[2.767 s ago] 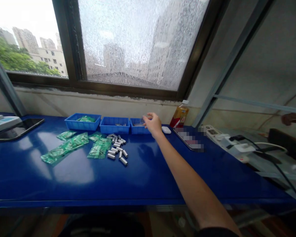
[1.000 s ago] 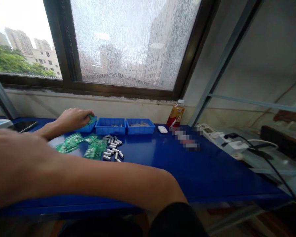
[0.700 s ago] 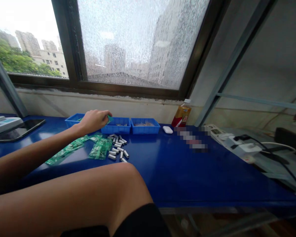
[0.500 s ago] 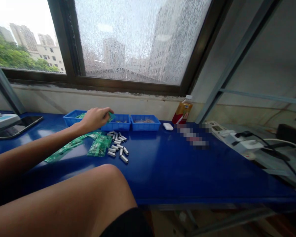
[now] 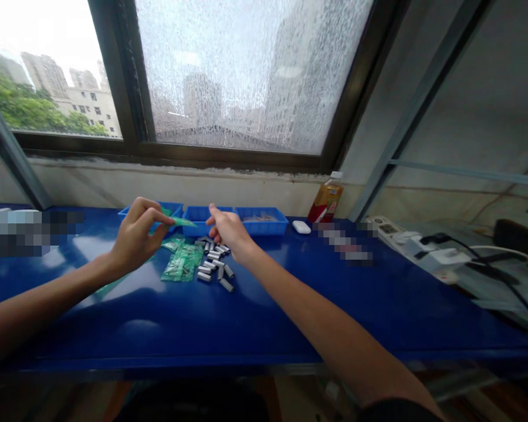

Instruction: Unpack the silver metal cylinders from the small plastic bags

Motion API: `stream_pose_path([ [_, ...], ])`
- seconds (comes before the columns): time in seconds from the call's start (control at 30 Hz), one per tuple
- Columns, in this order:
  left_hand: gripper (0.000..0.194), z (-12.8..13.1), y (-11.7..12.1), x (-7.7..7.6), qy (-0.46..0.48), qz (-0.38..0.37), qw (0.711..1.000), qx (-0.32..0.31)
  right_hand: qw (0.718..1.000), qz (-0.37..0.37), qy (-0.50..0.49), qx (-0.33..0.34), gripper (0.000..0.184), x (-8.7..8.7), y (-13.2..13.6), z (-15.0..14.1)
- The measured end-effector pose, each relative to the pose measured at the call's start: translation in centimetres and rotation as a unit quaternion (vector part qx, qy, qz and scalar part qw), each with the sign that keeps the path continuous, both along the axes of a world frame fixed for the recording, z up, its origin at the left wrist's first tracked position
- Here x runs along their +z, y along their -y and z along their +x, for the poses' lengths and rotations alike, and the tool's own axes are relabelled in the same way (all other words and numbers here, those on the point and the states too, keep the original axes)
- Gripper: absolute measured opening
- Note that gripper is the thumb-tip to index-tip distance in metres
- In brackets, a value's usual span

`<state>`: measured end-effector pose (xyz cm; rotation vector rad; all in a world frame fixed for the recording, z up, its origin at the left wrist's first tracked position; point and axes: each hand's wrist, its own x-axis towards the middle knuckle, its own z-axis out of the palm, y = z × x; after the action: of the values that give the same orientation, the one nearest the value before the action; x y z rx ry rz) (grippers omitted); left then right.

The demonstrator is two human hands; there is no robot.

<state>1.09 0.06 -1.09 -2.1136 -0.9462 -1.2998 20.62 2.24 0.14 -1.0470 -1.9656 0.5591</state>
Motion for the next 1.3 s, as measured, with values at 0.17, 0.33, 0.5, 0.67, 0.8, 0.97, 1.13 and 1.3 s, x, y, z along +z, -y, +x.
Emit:
stream_pose_path([
  [0.17,0.017,1.1,0.7,-1.4,-0.071,-0.033,0.994,-0.078,0.954,-0.242,-0.148,0.095,0.028,0.1,1.0,0.8],
  [0.33,0.018,1.5,0.8,-1.6,-0.044,-0.226,0.966,-0.119,0.975,-0.12,-0.186,0.016,0.011,-0.6,1.4,0.3],
  [0.5,0.043,1.5,0.1,-0.7,0.243,-0.507,0.802,-0.202,0.984,0.18,0.001,-0.002,0.009,-1.3,1.2,0.7],
  [0.67,0.032,1.4,-0.2,-0.5,0.337,-0.558,0.717,-0.246,0.956,0.278,0.088,0.024,0.015,-1.7,2.0,0.4],
  [0.8,0.019,1.2,-0.2,-1.1,0.233,-0.417,0.861,-0.173,0.971,0.231,0.062,-0.012,0.011,-1.6,2.3,0.0],
  [0.97,0.013,0.9,0.3,-1.1,-0.049,-0.101,0.987,-0.119,0.988,-0.102,-0.114,0.011,0.036,-1.0,2.1,-0.4],
  [1.13,0.022,1.2,0.8,-0.5,-0.132,-0.145,0.973,-0.124,0.991,-0.062,-0.114,-0.018,0.021,-0.9,1.9,0.0],
  [1.3,0.051,1.0,0.2,-0.4,0.15,-0.433,0.875,-0.158,0.972,0.231,0.047,0.004,0.02,-1.4,2.3,0.3],
])
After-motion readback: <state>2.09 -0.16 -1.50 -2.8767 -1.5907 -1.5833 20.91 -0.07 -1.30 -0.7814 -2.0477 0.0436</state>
